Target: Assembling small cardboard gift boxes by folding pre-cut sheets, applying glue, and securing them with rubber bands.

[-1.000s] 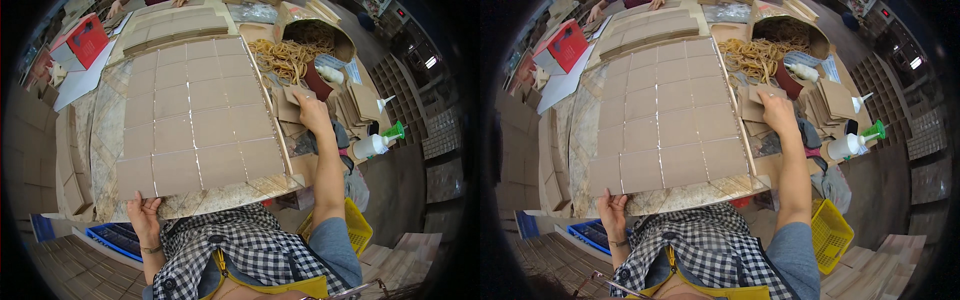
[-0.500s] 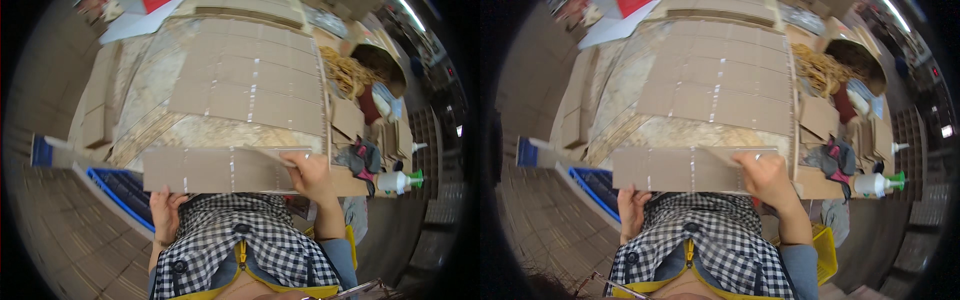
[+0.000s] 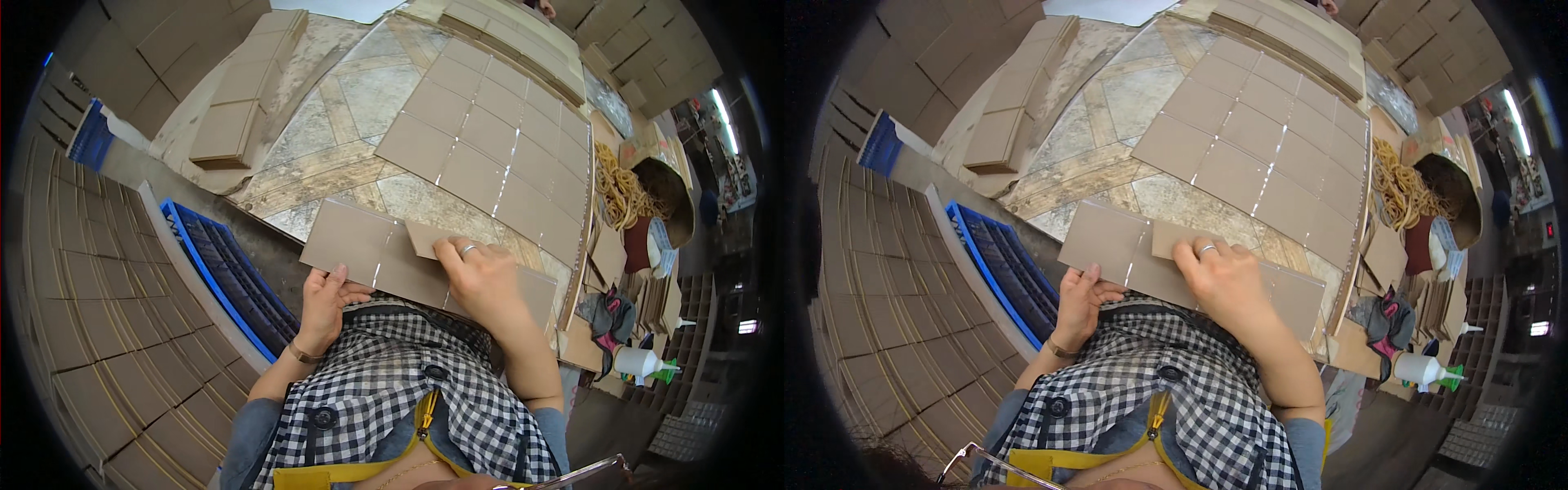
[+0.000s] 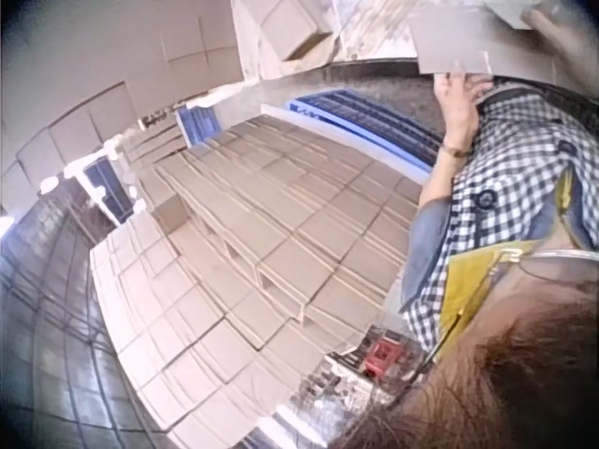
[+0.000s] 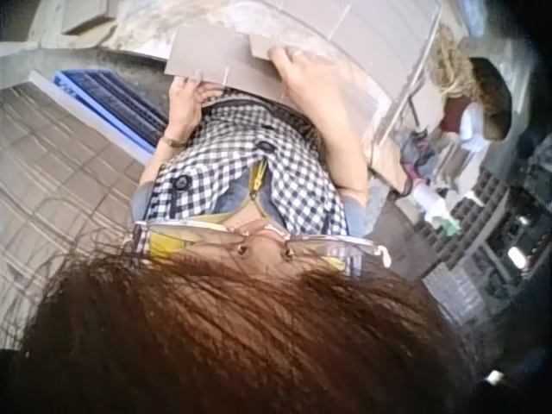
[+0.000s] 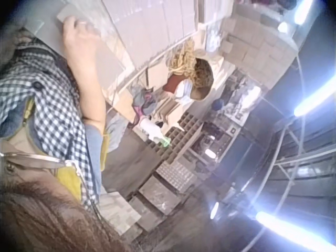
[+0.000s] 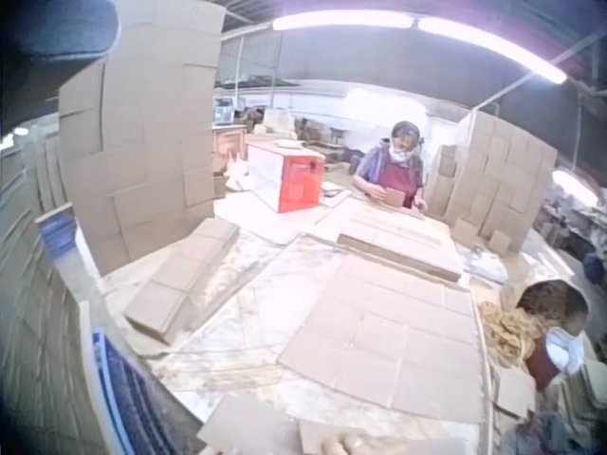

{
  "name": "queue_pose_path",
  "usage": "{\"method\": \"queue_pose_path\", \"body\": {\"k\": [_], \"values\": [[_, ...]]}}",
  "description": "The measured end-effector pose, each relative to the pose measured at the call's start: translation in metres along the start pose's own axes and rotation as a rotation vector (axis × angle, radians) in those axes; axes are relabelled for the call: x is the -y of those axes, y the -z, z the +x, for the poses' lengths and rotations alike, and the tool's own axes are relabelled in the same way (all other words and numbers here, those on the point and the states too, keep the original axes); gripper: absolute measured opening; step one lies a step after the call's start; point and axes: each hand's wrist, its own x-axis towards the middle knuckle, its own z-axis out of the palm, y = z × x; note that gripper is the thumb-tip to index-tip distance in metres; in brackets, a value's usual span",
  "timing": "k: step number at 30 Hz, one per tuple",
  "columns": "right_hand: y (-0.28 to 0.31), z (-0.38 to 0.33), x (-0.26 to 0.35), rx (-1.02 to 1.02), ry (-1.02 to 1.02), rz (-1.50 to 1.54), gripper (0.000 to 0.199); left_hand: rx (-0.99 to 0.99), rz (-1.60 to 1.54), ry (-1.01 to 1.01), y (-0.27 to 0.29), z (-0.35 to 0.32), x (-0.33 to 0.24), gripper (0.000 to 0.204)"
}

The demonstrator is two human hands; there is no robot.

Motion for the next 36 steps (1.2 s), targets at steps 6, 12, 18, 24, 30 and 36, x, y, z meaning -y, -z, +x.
{"method": "queue_pose_path", "body": {"k": [6, 12, 18, 24, 30, 36], "values": [[-0.014, 0.004, 0.017, 0.031, 0.042, -0.058, 0.022, -0.024, 0.006, -0.001, -0.001, -0.001, -0.002, 0.027], [-0.014, 0.009, 0.022, 0.041, 0.008, -0.073, 0.023, -0.031, 0.009, -0.004, -0.001, -0.001, -0.002, 0.028], [-0.014, 0.009, 0.026, 0.111, 0.045, -0.061, 0.024, -0.014, 0.073, -0.043, 0.002, -0.004, 0.000, 0.028], [-0.004, 0.033, 0.001, 0.196, -0.055, 0.062, 0.019, 0.142, 0.694, -0.421, 0.007, -0.004, -0.010, 0.046], [-0.002, 0.046, -0.016, 0.183, -0.044, 0.135, 0.018, 0.352, 0.835, -0.626, -0.037, 0.005, -0.047, 0.068], [-0.003, 0.043, -0.010, 0.162, -0.081, 0.136, 0.018, 0.379, 1.084, -0.804, -0.053, 0.007, -0.049, 0.064]]}}
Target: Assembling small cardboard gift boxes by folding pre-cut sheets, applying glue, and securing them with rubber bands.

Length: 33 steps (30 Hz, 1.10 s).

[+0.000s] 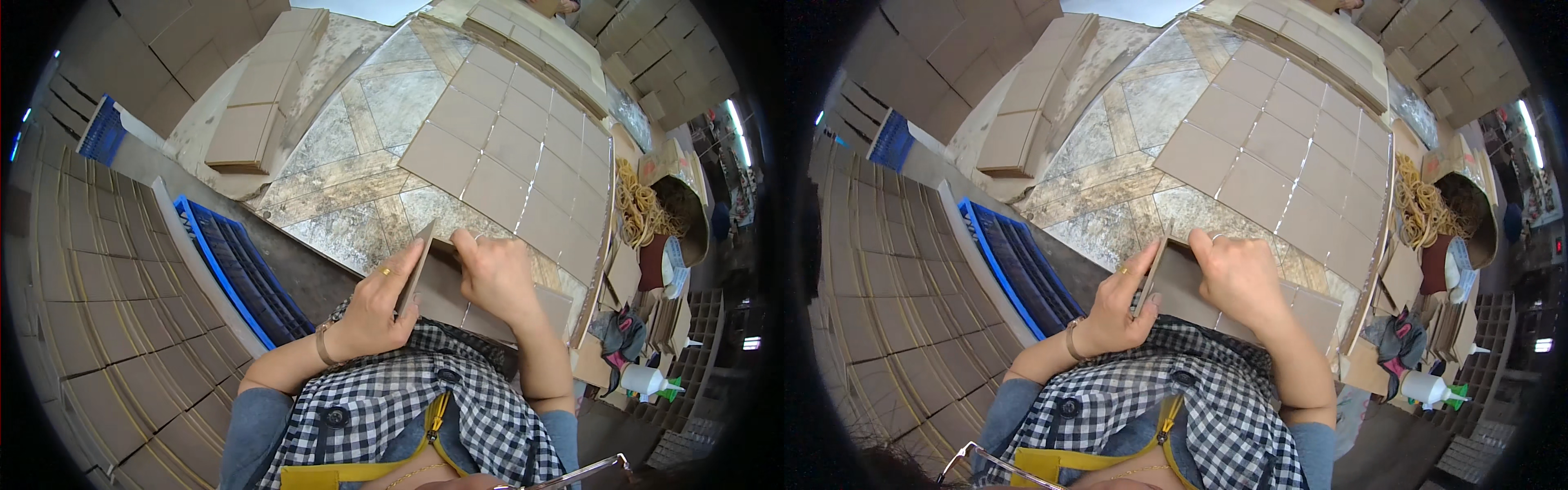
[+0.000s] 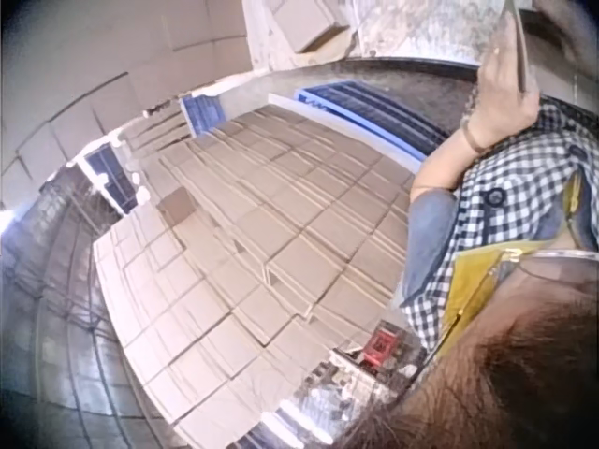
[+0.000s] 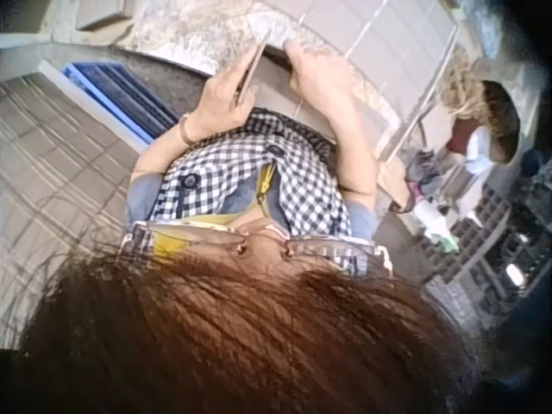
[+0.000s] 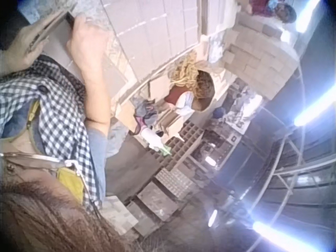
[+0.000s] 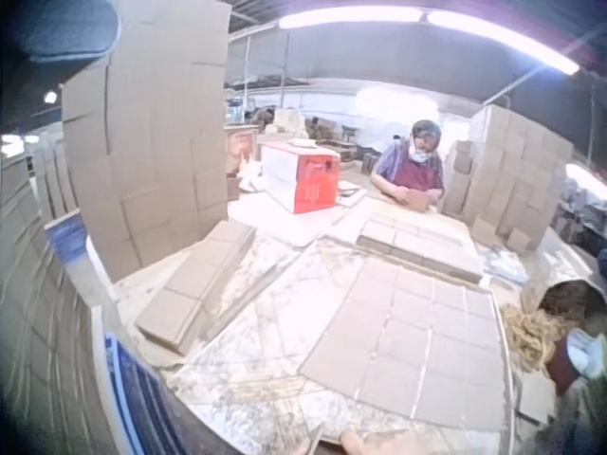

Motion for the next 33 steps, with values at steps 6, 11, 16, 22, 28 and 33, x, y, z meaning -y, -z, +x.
{"method": "queue_pose_path", "body": {"k": [6, 11, 16, 22, 28, 33], "values": [[-0.003, 0.004, -0.011, -0.120, -0.066, 0.210, 0.015, 0.030, 0.003, 0.021, 0.000, -0.004, -0.008, 0.067], [0.000, -0.011, 0.003, -0.080, -0.070, 0.124, 0.016, 0.155, 0.003, 0.010, 0.009, -0.001, -0.011, 0.076], [-0.010, -0.024, 0.016, -0.447, -0.061, 0.534, 0.024, 0.511, 0.223, 0.027, 0.040, 0.026, -0.041, 0.100], [-0.011, -0.113, 0.015, -1.026, -0.320, 0.669, 0.021, 0.639, 0.360, -0.122, 0.036, 0.058, -0.037, 0.089], [-0.045, -0.248, 0.066, -0.104, -1.290, 1.191, 0.041, 0.752, 0.386, -0.229, 0.034, 0.070, -0.031, 0.091], [-0.053, -0.258, 0.071, -0.245, -1.749, 1.626, 0.033, 0.724, 0.395, -0.202, 0.033, 0.066, -0.032, 0.087]]}}
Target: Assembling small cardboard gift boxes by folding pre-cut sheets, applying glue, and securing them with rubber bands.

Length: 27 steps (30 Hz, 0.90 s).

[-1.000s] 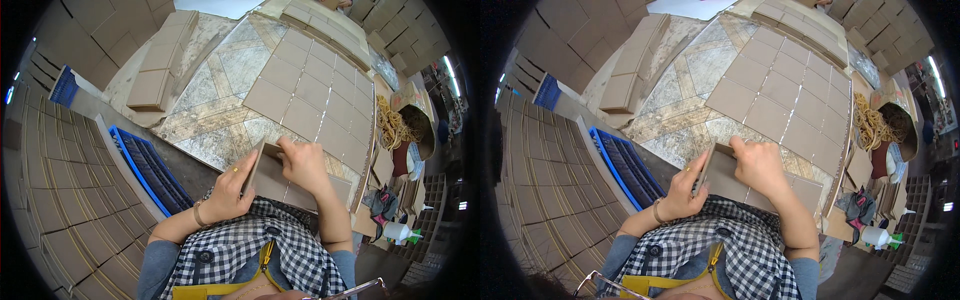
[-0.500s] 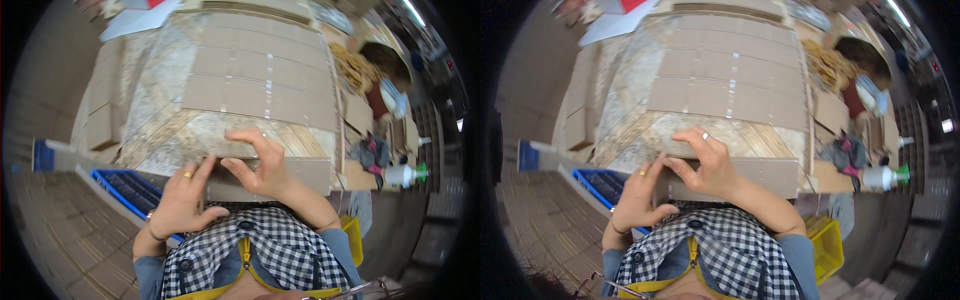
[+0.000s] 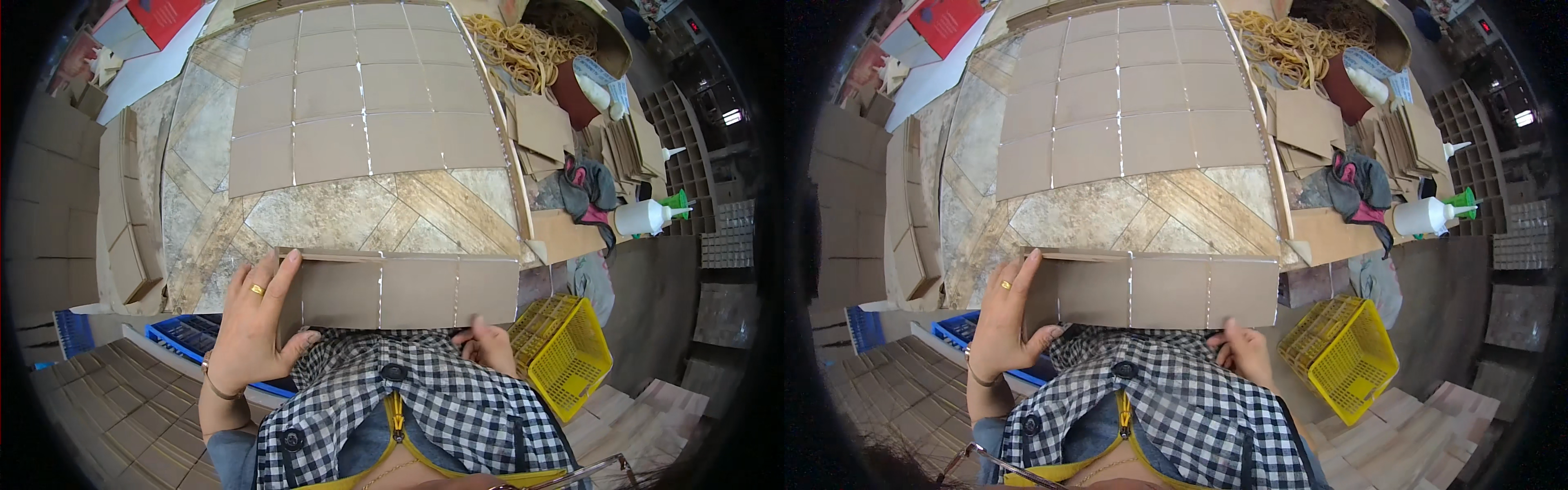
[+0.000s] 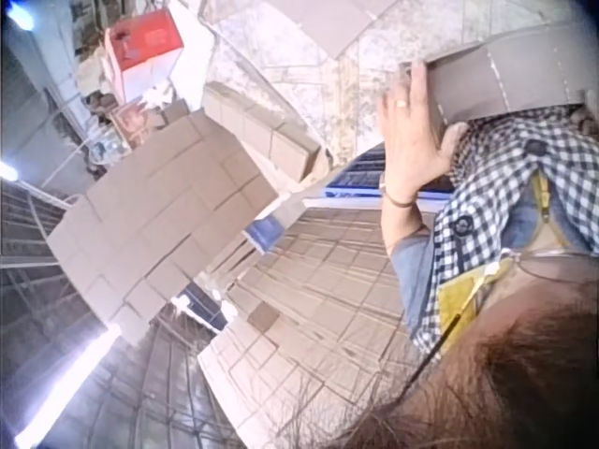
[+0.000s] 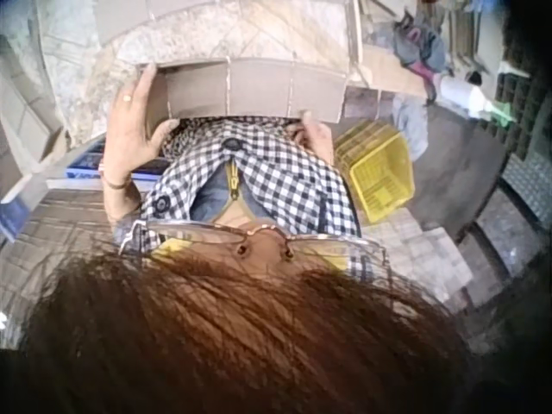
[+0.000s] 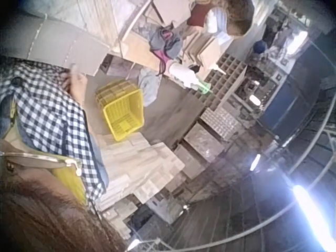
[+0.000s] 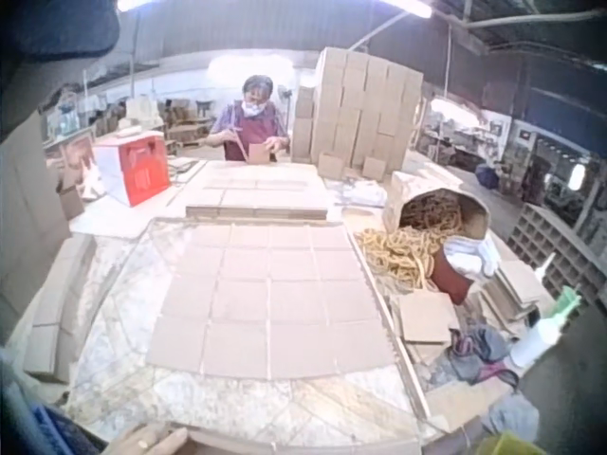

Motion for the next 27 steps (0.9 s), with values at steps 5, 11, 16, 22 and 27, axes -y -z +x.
{"method": "queue_pose_path", "body": {"k": [5, 11, 16, 22, 27], "values": [[-0.026, 0.011, 0.019, -0.077, 0.622, 0.643, 0.028, -0.050, -0.078, 0.016, -0.004, 0.009, -0.005, 0.089], [-0.027, 0.023, 0.096, 0.005, 0.975, 0.466, 0.029, -0.154, -0.054, 0.034, -0.022, 0.045, -0.010, 0.095], [-0.038, 0.026, 0.120, -0.248, 1.159, 0.039, 0.019, -0.186, -0.001, 0.039, -0.025, 0.069, -0.019, 0.094], [-0.058, 0.020, 0.122, -0.197, 1.339, -0.670, 0.017, -0.131, 0.086, 0.039, -0.025, 0.087, -0.039, 0.093], [-0.066, 0.016, 0.127, -0.254, 1.517, -0.798, 0.020, -0.120, 0.127, 0.048, -0.022, 0.085, -0.041, 0.092]]}}
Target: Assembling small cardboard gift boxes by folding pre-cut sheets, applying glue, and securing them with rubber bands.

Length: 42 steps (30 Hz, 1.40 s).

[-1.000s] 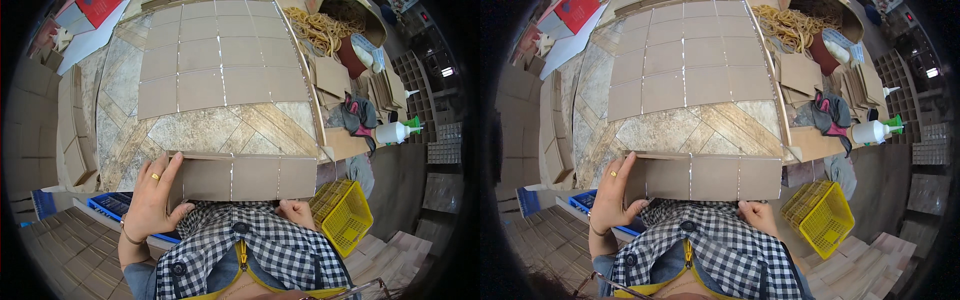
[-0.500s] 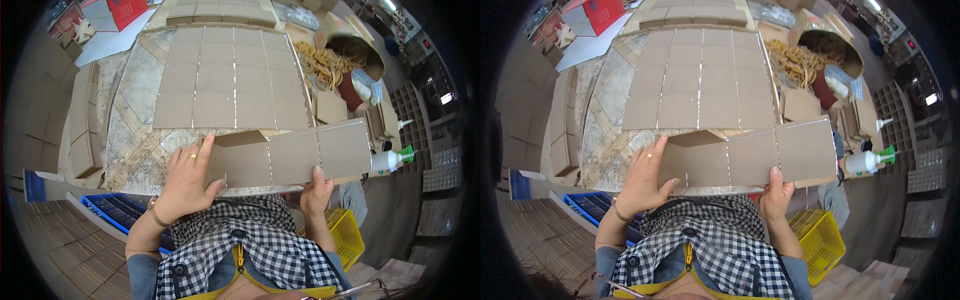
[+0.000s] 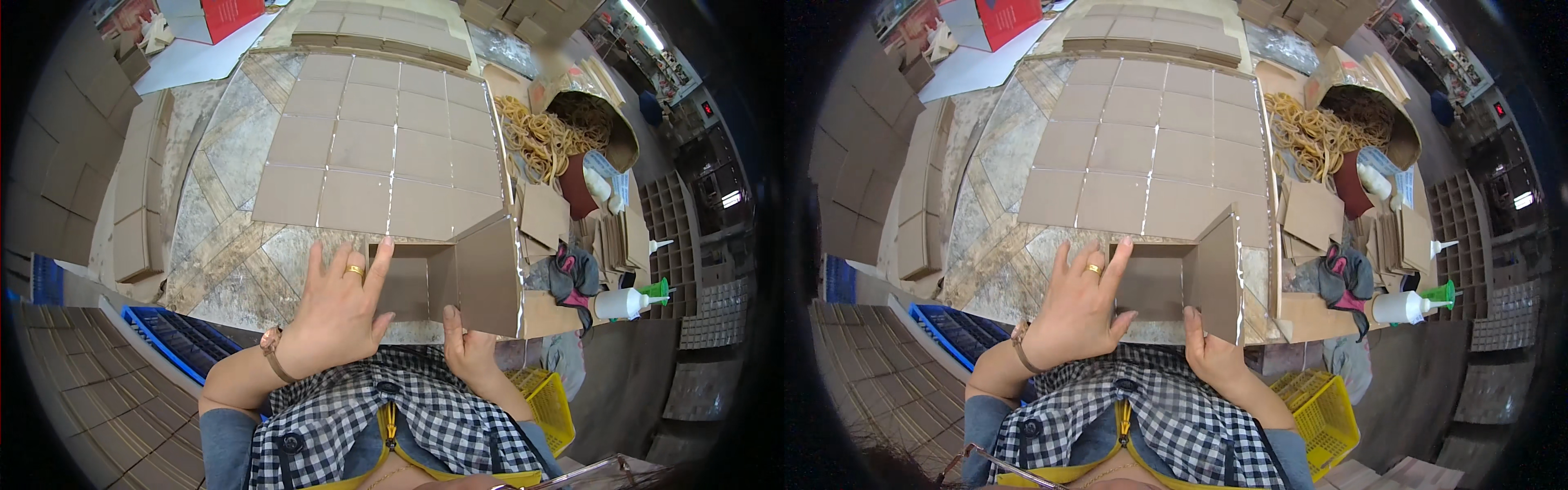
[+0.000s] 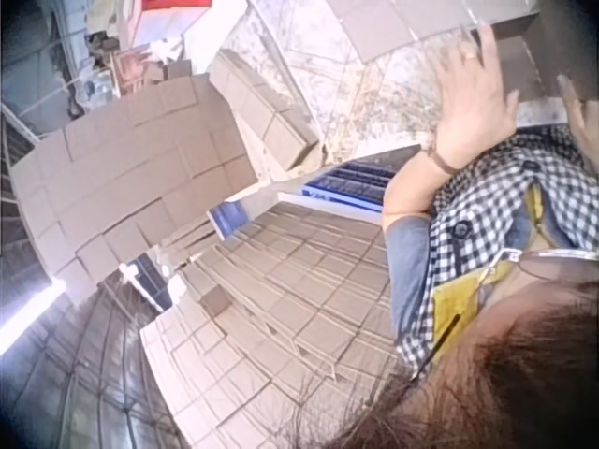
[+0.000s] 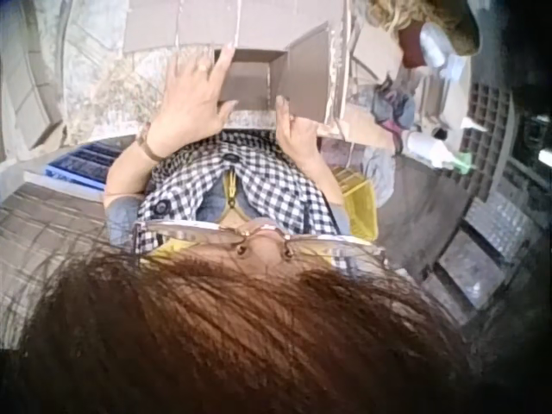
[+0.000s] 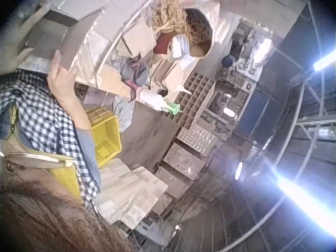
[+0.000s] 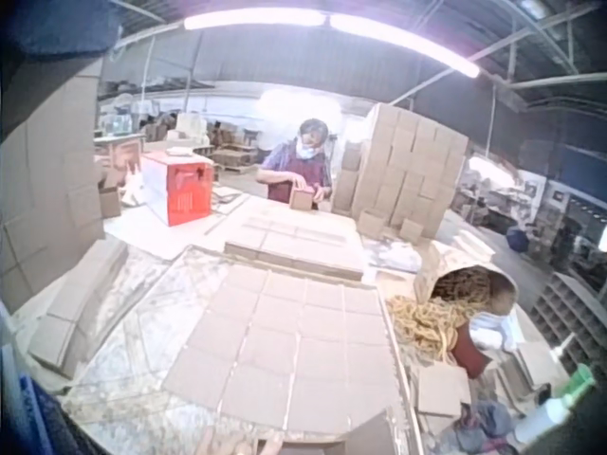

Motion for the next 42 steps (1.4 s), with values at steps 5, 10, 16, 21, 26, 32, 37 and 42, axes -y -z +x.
{"method": "queue_pose_path", "body": {"k": [5, 10, 16, 21, 26, 32, 37, 42], "values": [[0.009, 0.005, -0.002, 0.025, 0.150, 0.220, 0.035, -0.007, 0.025, -0.012, 0.000, 0.001, 0.000, 0.092], [0.005, 0.006, -0.007, -0.025, 0.105, 0.255, 0.055, 0.016, -0.179, -0.024, 0.001, 0.001, 0.006, 0.111], [0.006, 0.027, 0.015, 0.097, 0.284, -0.255, 0.066, 0.089, -0.695, -0.064, -0.011, -0.023, 0.042, 0.147], [0.016, 0.031, 0.029, 0.345, 0.245, -0.398, 0.062, 0.045, -0.616, -0.181, -0.011, -0.016, 0.047, 0.117], [0.071, 0.066, -0.010, 0.226, 0.175, -0.159, 0.047, 0.002, -0.420, -0.168, -0.009, -0.019, 0.047, 0.087], [0.073, 0.175, -0.204, -0.164, -0.426, -0.532, 0.021, -0.043, -0.382, -0.146, -0.010, -0.013, 0.042, 0.076], [0.057, 0.216, -0.223, 0.098, -0.606, -0.486, 0.028, -0.230, -0.264, -0.156, -0.011, -0.018, 0.034, 0.067], [0.027, 0.231, -0.248, 0.243, -0.657, -0.483, 0.034, -0.186, -0.197, -0.216, -0.004, -0.013, 0.037, 0.068]]}}
